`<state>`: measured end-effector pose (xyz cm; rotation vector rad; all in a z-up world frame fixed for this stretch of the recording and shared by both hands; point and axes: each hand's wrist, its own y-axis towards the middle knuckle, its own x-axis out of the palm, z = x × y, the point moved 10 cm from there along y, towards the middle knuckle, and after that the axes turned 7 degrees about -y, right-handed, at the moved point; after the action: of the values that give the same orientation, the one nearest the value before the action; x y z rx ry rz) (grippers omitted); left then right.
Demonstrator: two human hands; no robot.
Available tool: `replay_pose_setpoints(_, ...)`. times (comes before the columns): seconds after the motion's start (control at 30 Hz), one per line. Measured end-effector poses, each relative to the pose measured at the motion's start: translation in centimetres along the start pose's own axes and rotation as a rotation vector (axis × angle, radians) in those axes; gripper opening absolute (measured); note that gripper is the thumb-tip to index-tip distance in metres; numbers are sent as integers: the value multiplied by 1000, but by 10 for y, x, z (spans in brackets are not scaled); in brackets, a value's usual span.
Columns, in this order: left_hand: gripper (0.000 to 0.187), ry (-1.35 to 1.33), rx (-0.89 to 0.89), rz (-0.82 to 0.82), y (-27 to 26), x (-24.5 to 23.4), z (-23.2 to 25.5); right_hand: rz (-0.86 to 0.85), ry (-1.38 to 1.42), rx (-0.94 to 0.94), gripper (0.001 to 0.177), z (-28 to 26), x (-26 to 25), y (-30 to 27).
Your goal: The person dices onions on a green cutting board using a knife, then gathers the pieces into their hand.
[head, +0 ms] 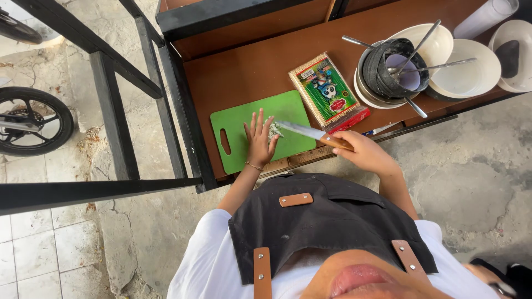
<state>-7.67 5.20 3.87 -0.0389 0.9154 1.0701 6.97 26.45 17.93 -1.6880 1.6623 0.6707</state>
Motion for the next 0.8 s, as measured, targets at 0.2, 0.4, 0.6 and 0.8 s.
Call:
replay_pose_setpoints(0.2,67,-5,-51,24,0,3,-7,88,176,174,38,39,16,13)
replay_pose_setpoints(0.4,75,203,-168,-39,2,18,-25,242,-53,46,28,106,110,46)
replay_pose_setpoints(0.6,89,232,-199,-111,1,21,-23,-19,-136,71,34,151,195,58)
replay_pose_setpoints(0.8,91,155,-171,-86,0,19,-21,-103,-171,67,36,93,190,63)
